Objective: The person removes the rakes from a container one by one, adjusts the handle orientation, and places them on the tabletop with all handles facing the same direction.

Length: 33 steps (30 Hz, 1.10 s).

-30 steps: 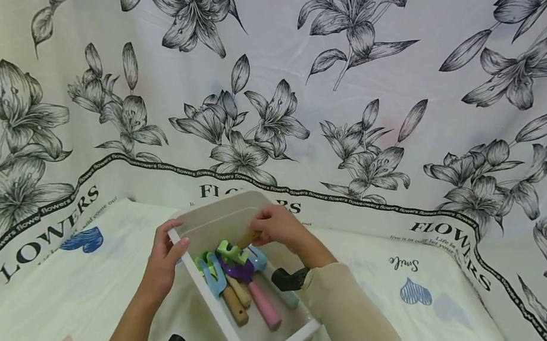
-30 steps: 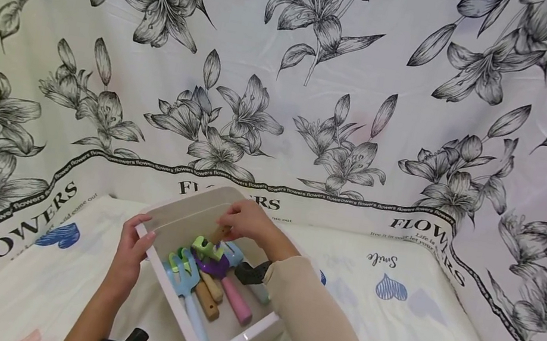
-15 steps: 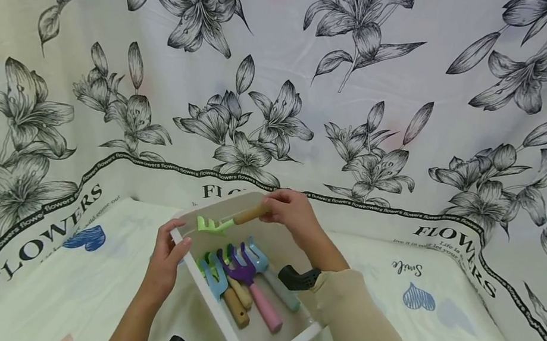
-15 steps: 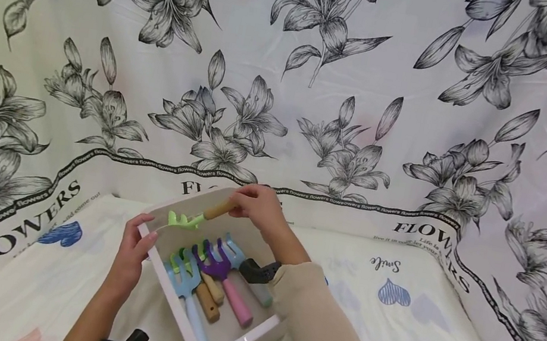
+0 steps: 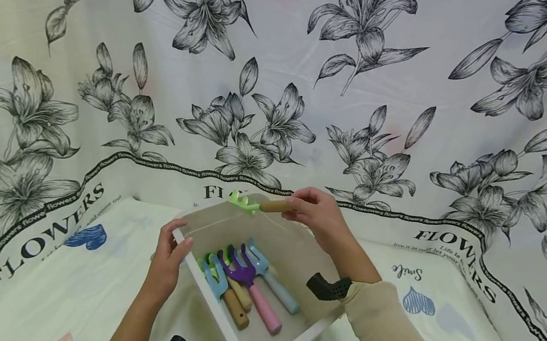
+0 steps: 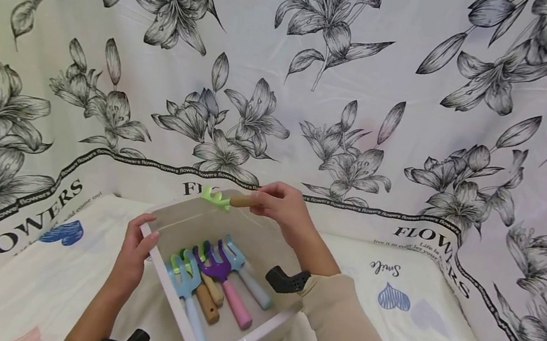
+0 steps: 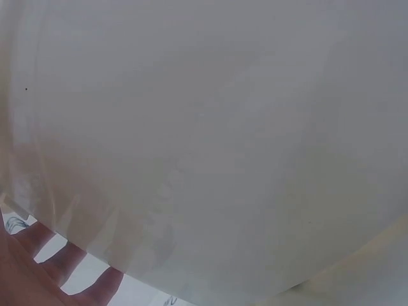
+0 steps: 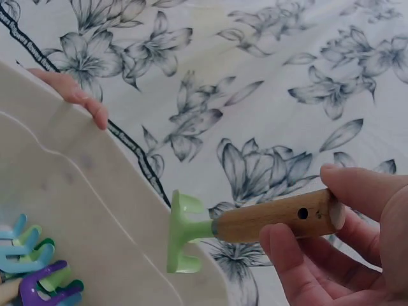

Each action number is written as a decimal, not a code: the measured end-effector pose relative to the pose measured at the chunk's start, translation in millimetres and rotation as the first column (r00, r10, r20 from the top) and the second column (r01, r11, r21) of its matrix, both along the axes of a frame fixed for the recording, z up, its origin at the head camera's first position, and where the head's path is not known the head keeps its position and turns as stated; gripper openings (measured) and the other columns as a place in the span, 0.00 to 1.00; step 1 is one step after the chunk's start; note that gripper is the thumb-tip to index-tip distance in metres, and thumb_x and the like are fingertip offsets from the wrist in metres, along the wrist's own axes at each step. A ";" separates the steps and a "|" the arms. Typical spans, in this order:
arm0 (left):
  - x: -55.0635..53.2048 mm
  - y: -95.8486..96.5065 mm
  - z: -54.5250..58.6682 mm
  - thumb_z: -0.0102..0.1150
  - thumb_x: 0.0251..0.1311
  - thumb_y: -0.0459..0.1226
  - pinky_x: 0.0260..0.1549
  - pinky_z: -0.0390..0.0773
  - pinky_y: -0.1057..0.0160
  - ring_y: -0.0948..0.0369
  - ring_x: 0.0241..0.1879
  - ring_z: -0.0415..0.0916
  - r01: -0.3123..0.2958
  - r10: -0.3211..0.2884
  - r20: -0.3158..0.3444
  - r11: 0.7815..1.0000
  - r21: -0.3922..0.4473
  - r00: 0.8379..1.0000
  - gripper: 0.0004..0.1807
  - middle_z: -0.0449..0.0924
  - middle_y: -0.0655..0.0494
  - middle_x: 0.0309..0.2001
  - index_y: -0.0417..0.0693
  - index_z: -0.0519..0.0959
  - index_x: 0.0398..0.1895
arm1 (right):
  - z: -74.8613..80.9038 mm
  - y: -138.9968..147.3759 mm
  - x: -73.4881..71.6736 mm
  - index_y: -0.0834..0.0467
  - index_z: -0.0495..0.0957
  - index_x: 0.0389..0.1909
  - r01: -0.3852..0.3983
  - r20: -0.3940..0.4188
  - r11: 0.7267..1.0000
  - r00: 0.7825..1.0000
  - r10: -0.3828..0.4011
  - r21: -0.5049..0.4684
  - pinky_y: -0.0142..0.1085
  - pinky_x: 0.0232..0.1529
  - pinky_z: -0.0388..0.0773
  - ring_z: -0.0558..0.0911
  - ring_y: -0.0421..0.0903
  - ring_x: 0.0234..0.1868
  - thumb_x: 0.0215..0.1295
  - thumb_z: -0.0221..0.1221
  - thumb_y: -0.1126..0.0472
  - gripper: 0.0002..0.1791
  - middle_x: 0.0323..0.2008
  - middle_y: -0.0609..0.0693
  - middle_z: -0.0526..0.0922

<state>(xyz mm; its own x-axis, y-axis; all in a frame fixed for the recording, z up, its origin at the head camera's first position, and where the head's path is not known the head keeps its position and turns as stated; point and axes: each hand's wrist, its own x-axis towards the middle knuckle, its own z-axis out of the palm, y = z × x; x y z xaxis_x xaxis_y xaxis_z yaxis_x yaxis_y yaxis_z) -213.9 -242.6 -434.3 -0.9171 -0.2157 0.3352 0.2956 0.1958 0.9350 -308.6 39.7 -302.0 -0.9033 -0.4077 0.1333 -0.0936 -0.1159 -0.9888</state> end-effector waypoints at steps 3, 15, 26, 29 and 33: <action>-0.7 0.1 -0.6 0.45 0.73 0.44 0.56 0.66 0.41 0.42 0.66 0.60 -0.005 0.005 -0.002 1.000 -0.005 1.000 0.24 0.52 0.52 0.71 0.56 0.55 0.68 | 2.9 12.8 2.4 0.70 0.73 0.42 -0.005 -0.023 1.000 1.000 0.005 -0.015 0.46 0.51 0.77 0.83 0.53 0.41 0.67 0.58 0.70 0.07 0.45 0.62 0.74; -1.8 -4.0 1.1 0.41 0.75 0.41 0.48 0.70 0.73 0.46 0.60 0.64 0.049 -0.049 -0.037 0.999 0.002 0.998 0.24 0.56 0.46 0.69 0.49 0.52 0.70 | -8.3 57.9 11.2 0.65 0.74 0.36 0.060 -0.119 0.989 0.990 -0.076 -0.133 0.42 0.52 0.77 0.81 0.52 0.45 0.64 0.62 0.69 0.06 0.51 0.61 0.66; 1.6 -5.8 2.8 0.41 0.75 0.41 0.47 0.72 0.70 0.45 0.59 0.64 0.040 -0.040 -0.027 0.999 0.004 0.999 0.24 0.55 0.47 0.69 0.50 0.52 0.70 | -44.9 89.2 6.8 0.65 0.73 0.41 0.297 -0.122 0.955 0.949 -0.291 0.028 0.37 0.51 0.77 0.83 0.45 0.40 0.64 0.63 0.64 0.11 0.42 0.55 0.75; 0.7 -4.7 2.6 0.40 0.76 0.41 0.48 0.73 0.69 0.45 0.59 0.64 0.055 -0.054 -0.027 0.998 0.018 0.998 0.24 0.54 0.47 0.69 0.49 0.52 0.70 | -64.2 98.2 6.1 0.66 0.72 0.43 0.371 -0.085 0.922 0.928 -0.363 0.107 0.40 0.53 0.75 0.83 0.42 0.39 0.64 0.64 0.61 0.15 0.42 0.54 0.76; 0.2 -3.9 2.2 0.41 0.75 0.42 0.47 0.73 0.69 0.46 0.59 0.63 0.061 -0.060 -0.021 0.998 0.017 0.998 0.24 0.54 0.47 0.69 0.49 0.52 0.70 | -90.2 110.3 5.4 0.66 0.73 0.44 0.433 -0.051 0.875 0.900 -0.432 0.216 0.46 0.55 0.72 0.83 0.42 0.37 0.64 0.64 0.57 0.17 0.41 0.55 0.78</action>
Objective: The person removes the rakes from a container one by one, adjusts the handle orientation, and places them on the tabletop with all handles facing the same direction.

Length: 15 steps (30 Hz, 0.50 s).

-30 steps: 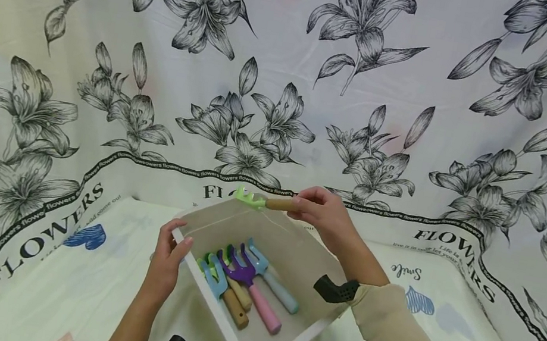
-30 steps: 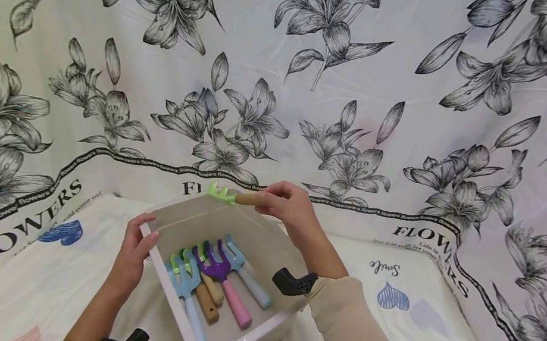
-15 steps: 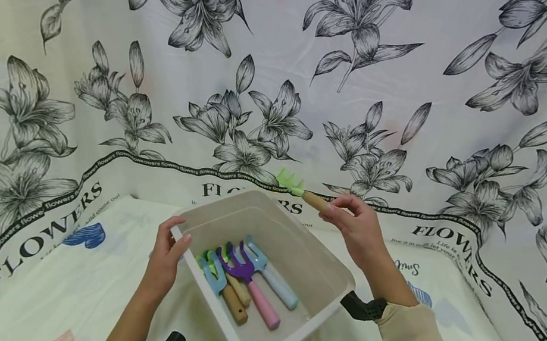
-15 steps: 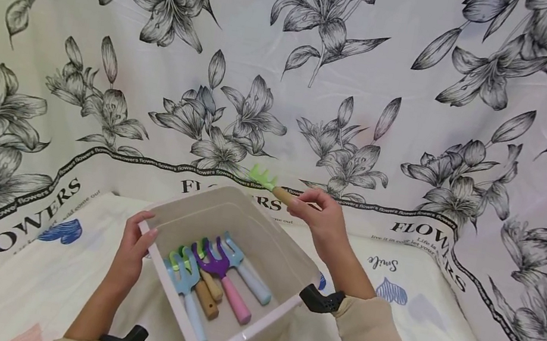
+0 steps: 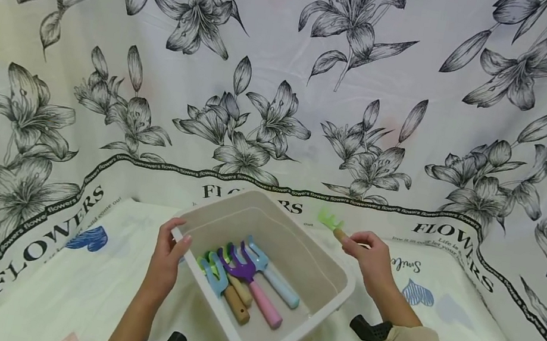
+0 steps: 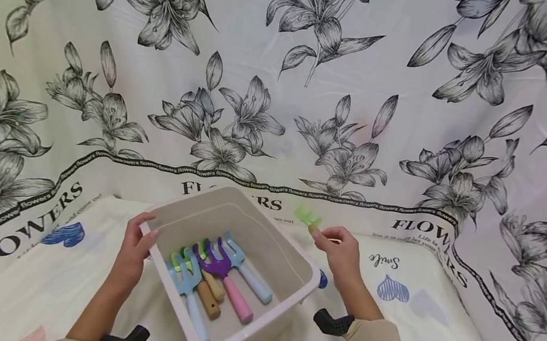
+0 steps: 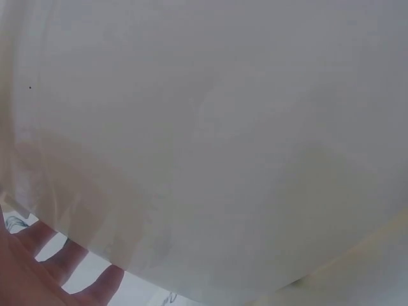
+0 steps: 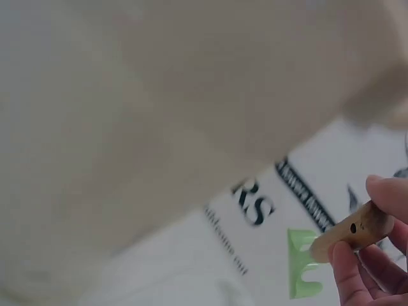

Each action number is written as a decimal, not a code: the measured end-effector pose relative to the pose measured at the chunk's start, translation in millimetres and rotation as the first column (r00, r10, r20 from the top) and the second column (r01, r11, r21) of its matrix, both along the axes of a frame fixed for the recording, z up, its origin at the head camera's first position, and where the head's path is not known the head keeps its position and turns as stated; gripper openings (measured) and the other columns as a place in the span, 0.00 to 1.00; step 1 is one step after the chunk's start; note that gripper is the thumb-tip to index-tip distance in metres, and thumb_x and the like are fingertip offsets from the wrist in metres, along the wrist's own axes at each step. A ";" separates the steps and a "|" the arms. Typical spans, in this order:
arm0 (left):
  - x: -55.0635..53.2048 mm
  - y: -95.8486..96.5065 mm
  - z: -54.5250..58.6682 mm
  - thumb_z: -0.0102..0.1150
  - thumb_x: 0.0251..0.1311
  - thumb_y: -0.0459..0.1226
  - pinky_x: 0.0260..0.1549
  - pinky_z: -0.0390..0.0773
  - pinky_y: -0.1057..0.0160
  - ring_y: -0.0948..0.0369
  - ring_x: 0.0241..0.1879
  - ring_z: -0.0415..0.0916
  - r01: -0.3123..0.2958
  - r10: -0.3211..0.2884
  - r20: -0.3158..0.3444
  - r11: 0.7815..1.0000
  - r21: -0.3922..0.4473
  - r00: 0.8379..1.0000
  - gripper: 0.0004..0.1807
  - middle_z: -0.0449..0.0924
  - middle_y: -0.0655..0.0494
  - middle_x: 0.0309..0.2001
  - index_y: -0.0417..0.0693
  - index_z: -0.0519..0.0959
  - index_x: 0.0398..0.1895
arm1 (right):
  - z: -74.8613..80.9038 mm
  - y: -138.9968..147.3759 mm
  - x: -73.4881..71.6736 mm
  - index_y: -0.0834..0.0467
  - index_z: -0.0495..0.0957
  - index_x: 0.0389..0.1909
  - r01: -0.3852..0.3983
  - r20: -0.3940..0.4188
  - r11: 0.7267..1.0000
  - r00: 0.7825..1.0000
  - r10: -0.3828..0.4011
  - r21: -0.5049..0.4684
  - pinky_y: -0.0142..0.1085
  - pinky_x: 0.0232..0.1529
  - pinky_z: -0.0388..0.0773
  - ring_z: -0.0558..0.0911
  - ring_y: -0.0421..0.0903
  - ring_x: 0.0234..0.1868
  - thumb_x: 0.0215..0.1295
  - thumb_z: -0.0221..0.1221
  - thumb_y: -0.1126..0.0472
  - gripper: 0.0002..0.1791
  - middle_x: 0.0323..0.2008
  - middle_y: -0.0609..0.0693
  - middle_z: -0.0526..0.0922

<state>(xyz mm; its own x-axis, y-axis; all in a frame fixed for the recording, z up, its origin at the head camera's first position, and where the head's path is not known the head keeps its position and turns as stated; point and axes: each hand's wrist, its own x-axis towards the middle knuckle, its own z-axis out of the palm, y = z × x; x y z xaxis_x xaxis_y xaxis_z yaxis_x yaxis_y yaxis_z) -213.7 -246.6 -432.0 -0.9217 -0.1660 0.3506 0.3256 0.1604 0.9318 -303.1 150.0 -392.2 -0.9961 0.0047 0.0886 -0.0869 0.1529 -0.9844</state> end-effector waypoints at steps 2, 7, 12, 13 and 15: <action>-0.5 0.0 -1.2 0.41 0.75 0.42 0.47 0.73 0.69 0.46 0.59 0.64 -0.006 0.006 0.002 1.000 -0.001 1.000 0.24 0.54 0.47 0.69 0.50 0.52 0.70 | -11.0 4.7 -1.6 0.64 0.74 0.42 0.028 0.025 0.998 0.999 -0.030 0.065 0.46 0.51 0.72 0.82 0.43 0.37 0.64 0.65 0.55 0.17 0.39 0.55 0.78; -1.6 -0.4 -3.4 0.42 0.75 0.42 0.49 0.74 0.62 0.45 0.59 0.65 -0.027 0.028 0.006 1.000 -0.015 1.000 0.24 0.56 0.48 0.68 0.51 0.53 0.70 | -36.7 14.1 -7.1 0.60 0.75 0.39 0.089 0.018 0.961 0.995 -0.097 0.263 0.40 0.40 0.72 0.78 0.49 0.41 0.63 0.65 0.54 0.15 0.39 0.54 0.78; -1.5 0.3 -2.9 0.42 0.75 0.42 0.49 0.74 0.61 0.44 0.58 0.65 -0.030 0.030 0.005 0.999 -0.025 1.000 0.24 0.56 0.47 0.68 0.50 0.53 0.70 | -56.4 20.5 -9.9 0.60 0.77 0.37 0.166 -0.082 0.889 0.986 -0.144 0.427 0.40 0.40 0.73 0.78 0.52 0.42 0.60 0.67 0.59 0.11 0.38 0.55 0.81; -1.3 0.5 -2.6 0.41 0.75 0.42 0.48 0.74 0.62 0.44 0.58 0.65 -0.029 0.029 0.005 0.999 -0.025 1.000 0.24 0.56 0.46 0.68 0.50 0.53 0.70 | -59.3 21.6 -10.0 0.60 0.77 0.36 0.178 -0.104 0.875 0.984 -0.146 0.451 0.41 0.40 0.73 0.78 0.52 0.42 0.60 0.67 0.60 0.10 0.37 0.55 0.81; -0.9 1.1 -2.3 0.42 0.75 0.42 0.48 0.74 0.63 0.45 0.58 0.65 -0.030 0.030 0.006 0.999 -0.023 1.000 0.24 0.56 0.46 0.68 0.50 0.53 0.70 | -64.1 23.7 -10.3 0.61 0.77 0.35 0.197 -0.141 0.854 0.979 -0.147 0.481 0.43 0.40 0.73 0.78 0.52 0.40 0.59 0.67 0.62 0.09 0.35 0.55 0.80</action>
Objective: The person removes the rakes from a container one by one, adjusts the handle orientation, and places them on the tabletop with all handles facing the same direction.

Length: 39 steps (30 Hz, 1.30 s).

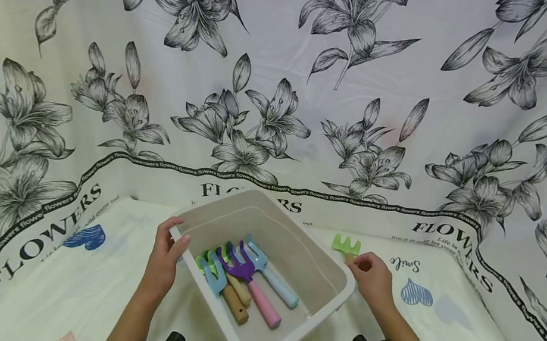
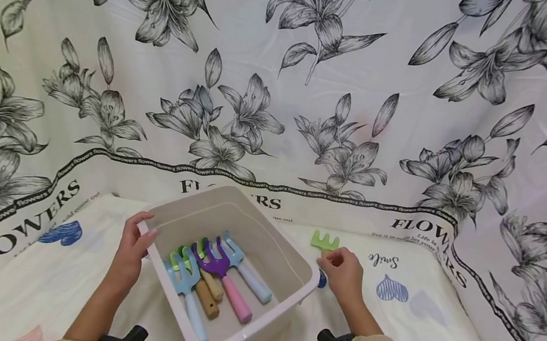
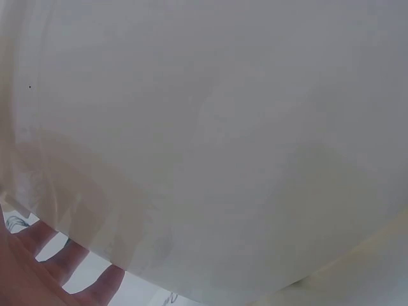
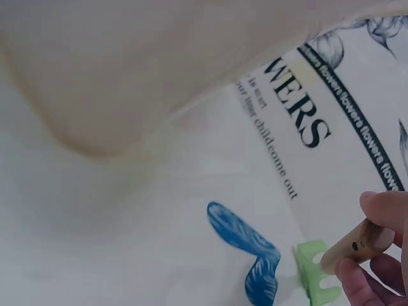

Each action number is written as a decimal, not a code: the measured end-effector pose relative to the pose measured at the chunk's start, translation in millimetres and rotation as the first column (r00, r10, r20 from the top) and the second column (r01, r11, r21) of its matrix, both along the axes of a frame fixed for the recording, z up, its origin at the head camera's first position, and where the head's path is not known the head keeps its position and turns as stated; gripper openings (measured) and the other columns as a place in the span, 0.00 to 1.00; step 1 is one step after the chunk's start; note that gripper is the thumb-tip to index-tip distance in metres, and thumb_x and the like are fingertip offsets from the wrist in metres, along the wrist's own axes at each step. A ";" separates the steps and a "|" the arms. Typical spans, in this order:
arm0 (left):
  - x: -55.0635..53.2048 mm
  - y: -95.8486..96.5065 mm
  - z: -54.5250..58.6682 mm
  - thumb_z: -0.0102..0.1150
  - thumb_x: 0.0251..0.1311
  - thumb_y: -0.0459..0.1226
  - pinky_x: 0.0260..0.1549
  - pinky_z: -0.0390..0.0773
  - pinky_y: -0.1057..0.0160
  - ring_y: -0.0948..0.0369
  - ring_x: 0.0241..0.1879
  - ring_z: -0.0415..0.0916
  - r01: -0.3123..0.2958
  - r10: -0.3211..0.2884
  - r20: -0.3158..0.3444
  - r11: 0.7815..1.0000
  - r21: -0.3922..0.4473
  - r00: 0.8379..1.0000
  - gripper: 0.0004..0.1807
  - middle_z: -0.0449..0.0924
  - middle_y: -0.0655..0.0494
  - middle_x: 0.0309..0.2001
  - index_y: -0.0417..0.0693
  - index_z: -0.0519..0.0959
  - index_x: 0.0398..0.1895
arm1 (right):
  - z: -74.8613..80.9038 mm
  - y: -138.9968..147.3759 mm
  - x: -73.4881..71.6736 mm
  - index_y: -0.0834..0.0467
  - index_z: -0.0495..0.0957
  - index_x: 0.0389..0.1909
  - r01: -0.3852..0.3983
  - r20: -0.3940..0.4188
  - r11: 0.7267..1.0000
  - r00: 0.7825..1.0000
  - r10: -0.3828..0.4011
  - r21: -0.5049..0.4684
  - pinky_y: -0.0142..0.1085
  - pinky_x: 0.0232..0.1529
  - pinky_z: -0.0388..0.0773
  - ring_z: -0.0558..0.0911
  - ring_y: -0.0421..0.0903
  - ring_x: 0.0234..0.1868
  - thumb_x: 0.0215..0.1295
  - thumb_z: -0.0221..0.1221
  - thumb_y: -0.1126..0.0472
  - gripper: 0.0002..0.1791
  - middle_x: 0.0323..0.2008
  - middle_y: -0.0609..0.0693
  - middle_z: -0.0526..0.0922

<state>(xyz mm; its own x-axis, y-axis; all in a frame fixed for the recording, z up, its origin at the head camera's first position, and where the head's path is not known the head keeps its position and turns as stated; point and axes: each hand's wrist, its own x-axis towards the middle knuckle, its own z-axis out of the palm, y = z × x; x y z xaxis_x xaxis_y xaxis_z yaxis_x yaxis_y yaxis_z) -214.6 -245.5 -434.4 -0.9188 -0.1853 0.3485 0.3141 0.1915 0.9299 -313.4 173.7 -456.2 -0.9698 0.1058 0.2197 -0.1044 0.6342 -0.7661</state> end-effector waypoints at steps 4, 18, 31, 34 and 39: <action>0.7 -0.5 0.6 0.42 0.75 0.43 0.51 0.74 0.57 0.45 0.59 0.65 -0.005 0.005 0.002 1.000 -0.004 1.000 0.24 0.55 0.47 0.68 0.51 0.52 0.70 | -5.7 2.0 0.0 0.61 0.78 0.33 -0.006 -0.034 0.999 0.999 0.007 0.041 0.42 0.35 0.71 0.76 0.52 0.35 0.58 0.67 0.64 0.07 0.30 0.54 0.78; 1.1 -1.8 -1.3 0.42 0.75 0.44 0.56 0.67 0.40 0.42 0.62 0.62 -0.016 0.016 -0.008 1.000 0.006 1.000 0.25 0.51 0.50 0.70 0.52 0.52 0.70 | -34.6 11.1 -15.2 0.61 0.77 0.33 0.041 -0.008 0.998 0.999 -0.041 0.038 0.37 0.28 0.69 0.74 0.49 0.29 0.57 0.66 0.63 0.08 0.26 0.53 0.77; -0.1 0.2 -2.3 0.41 0.75 0.42 0.52 0.73 0.58 0.44 0.61 0.63 0.007 -0.007 -0.007 1.000 0.016 1.000 0.25 0.53 0.48 0.70 0.52 0.51 0.70 | -47.5 17.0 -21.6 0.63 0.77 0.43 0.046 0.059 0.996 0.997 -0.051 0.083 0.43 0.34 0.71 0.77 0.53 0.33 0.59 0.61 0.64 0.12 0.31 0.55 0.80; 0.1 1.3 -1.8 0.41 0.75 0.43 0.52 0.73 0.58 0.44 0.61 0.63 0.008 -0.008 -0.001 1.000 0.021 1.000 0.25 0.53 0.48 0.69 0.52 0.51 0.70 | -48.1 19.1 -22.7 0.63 0.77 0.43 0.048 0.060 0.993 0.997 -0.055 0.110 0.43 0.34 0.71 0.77 0.52 0.33 0.59 0.60 0.65 0.12 0.31 0.55 0.80; 0.2 2.5 -2.0 0.43 0.75 0.44 0.56 0.69 0.43 0.43 0.62 0.63 0.001 -0.001 -0.003 1.000 0.025 1.000 0.25 0.53 0.50 0.70 0.54 0.52 0.70 | -47.7 20.6 -23.8 0.63 0.77 0.43 0.025 0.047 0.993 0.998 -0.031 0.117 0.40 0.32 0.70 0.76 0.52 0.32 0.57 0.60 0.66 0.12 0.30 0.54 0.79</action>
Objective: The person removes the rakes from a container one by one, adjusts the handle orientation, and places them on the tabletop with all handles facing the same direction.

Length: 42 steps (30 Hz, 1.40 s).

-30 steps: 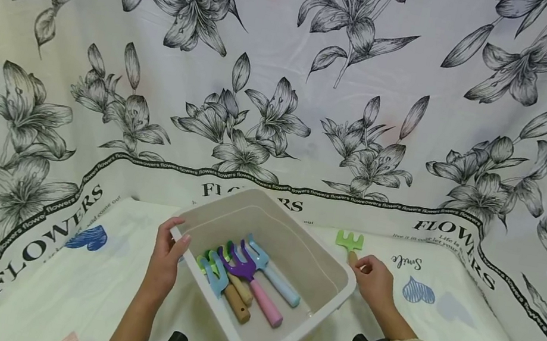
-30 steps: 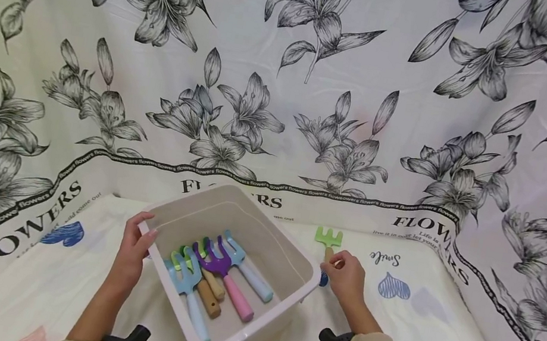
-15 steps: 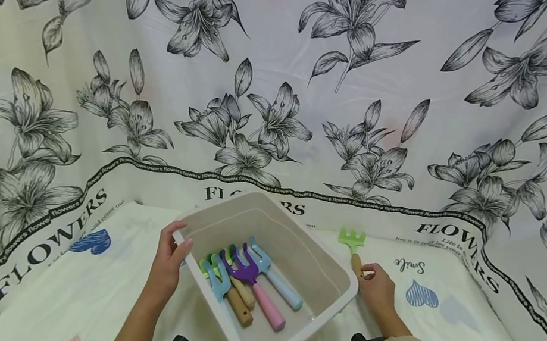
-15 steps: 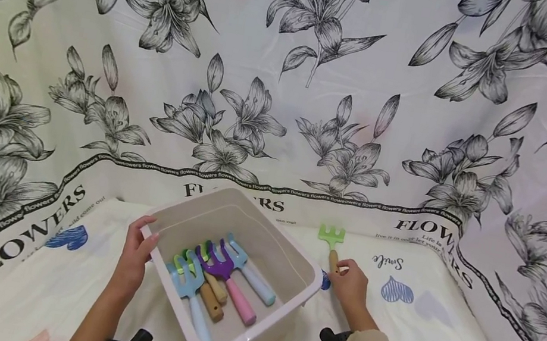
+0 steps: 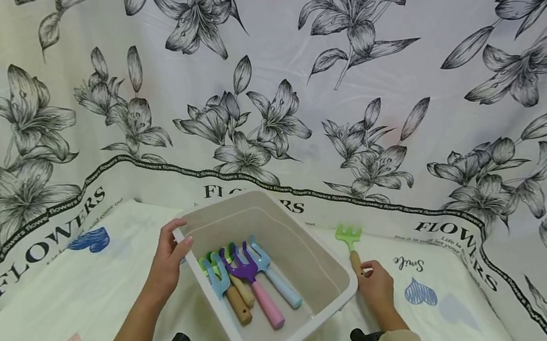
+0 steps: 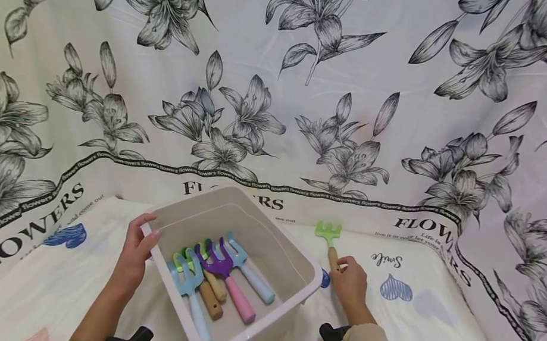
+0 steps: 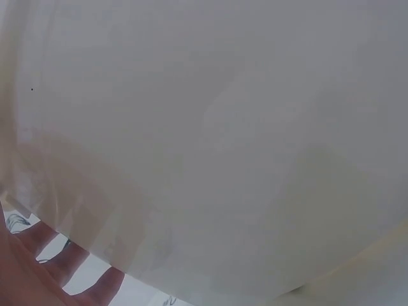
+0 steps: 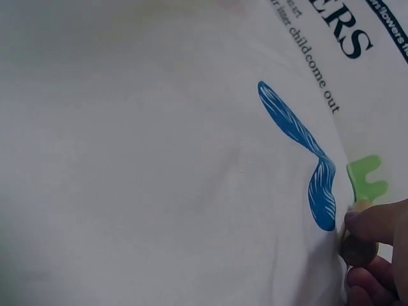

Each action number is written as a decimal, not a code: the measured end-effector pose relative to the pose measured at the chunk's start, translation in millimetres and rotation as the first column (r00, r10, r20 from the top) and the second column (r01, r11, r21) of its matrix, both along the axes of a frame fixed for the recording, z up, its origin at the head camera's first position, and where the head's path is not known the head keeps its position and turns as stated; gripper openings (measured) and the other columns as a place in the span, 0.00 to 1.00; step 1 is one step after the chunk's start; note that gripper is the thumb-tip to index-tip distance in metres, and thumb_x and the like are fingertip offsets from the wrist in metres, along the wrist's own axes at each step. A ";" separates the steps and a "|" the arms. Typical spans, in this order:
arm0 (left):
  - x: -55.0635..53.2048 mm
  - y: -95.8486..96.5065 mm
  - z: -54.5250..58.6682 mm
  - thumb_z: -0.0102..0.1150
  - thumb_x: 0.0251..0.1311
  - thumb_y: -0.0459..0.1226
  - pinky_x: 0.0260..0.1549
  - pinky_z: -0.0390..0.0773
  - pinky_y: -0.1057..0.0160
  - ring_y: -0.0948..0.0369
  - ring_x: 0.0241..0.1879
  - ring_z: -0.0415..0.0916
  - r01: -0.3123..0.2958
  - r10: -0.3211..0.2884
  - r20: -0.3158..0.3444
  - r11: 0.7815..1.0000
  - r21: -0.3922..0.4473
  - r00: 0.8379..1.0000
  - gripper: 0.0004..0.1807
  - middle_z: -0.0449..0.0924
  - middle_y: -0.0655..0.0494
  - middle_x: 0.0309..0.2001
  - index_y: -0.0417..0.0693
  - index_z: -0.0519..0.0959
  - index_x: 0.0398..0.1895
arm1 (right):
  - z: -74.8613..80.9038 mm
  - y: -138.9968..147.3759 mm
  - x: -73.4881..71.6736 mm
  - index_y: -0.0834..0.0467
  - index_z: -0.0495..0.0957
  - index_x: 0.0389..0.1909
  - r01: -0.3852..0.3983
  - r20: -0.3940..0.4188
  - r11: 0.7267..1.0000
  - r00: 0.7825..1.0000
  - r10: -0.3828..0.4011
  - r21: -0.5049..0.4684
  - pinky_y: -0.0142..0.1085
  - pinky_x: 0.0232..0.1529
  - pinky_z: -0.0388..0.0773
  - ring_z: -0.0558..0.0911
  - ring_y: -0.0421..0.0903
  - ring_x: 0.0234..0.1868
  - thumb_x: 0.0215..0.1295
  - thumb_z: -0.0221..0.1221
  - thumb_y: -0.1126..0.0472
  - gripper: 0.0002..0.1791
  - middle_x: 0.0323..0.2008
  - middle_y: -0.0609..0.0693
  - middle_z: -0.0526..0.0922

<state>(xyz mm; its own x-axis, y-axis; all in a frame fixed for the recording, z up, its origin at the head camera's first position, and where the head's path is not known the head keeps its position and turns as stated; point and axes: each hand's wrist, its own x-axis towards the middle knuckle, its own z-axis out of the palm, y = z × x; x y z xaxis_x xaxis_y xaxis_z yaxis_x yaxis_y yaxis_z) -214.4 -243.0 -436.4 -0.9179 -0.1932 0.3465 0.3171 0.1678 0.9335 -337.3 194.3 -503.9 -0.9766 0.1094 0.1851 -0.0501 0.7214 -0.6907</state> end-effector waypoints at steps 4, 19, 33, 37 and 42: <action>0.3 0.7 0.5 0.44 0.74 0.45 0.56 0.66 0.40 0.42 0.62 0.62 -0.004 0.004 -0.001 1.000 -0.004 1.000 0.25 0.53 0.50 0.70 0.55 0.53 0.70 | 0.8 -1.0 1.2 0.64 0.76 0.43 -0.013 0.003 1.000 1.000 0.013 -0.007 0.40 0.32 0.70 0.76 0.52 0.31 0.57 0.60 0.66 0.13 0.30 0.54 0.79; 0.2 1.0 1.5 0.43 0.75 0.44 0.57 0.65 0.39 0.41 0.62 0.62 -0.002 0.002 -0.003 1.000 -0.002 1.000 0.25 0.53 0.47 0.70 0.52 0.52 0.70 | 25.8 -1.2 1.8 0.66 0.77 0.47 -0.061 0.011 0.997 0.998 0.060 0.055 0.45 0.32 0.71 0.74 0.55 0.34 0.55 0.64 0.64 0.18 0.35 0.60 0.76; -0.3 -0.3 0.4 0.44 0.74 0.46 0.56 0.67 0.40 0.42 0.63 0.62 -0.036 0.036 0.023 0.999 -0.033 0.999 0.25 0.52 0.52 0.71 0.57 0.53 0.70 | 111.5 -14.8 1.6 0.63 0.70 0.59 -0.110 0.042 0.988 0.992 0.115 -0.108 0.53 0.45 0.74 0.72 0.62 0.54 0.67 0.60 0.57 0.24 0.56 0.65 0.72; 0.6 -0.6 1.4 0.44 0.74 0.46 0.57 0.66 0.39 0.41 0.64 0.62 -0.033 0.034 0.028 0.999 -0.037 0.999 0.26 0.52 0.50 0.71 0.56 0.53 0.70 | 131.3 -22.0 3.7 0.63 0.70 0.60 -0.152 0.020 0.981 0.988 0.155 -0.120 0.53 0.48 0.74 0.72 0.62 0.57 0.67 0.59 0.55 0.24 0.60 0.65 0.69; 1.8 0.0 3.0 0.44 0.74 0.46 0.57 0.65 0.39 0.41 0.63 0.62 -0.026 0.027 0.032 0.999 -0.030 0.999 0.26 0.52 0.48 0.71 0.55 0.52 0.71 | 156.6 -31.6 4.9 0.62 0.68 0.63 -0.220 -0.032 0.970 0.975 0.218 -0.102 0.53 0.48 0.76 0.72 0.61 0.59 0.67 0.61 0.56 0.27 0.64 0.65 0.64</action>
<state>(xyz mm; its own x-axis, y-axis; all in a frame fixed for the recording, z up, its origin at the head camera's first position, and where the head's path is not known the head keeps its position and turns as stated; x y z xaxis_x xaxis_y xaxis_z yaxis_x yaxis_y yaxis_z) -212.6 -243.0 -433.4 -0.9235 -0.2080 0.3223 0.2816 0.2031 0.9378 -332.4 162.7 -347.3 -0.9750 -0.0873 0.2043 -0.2141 0.6154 -0.7586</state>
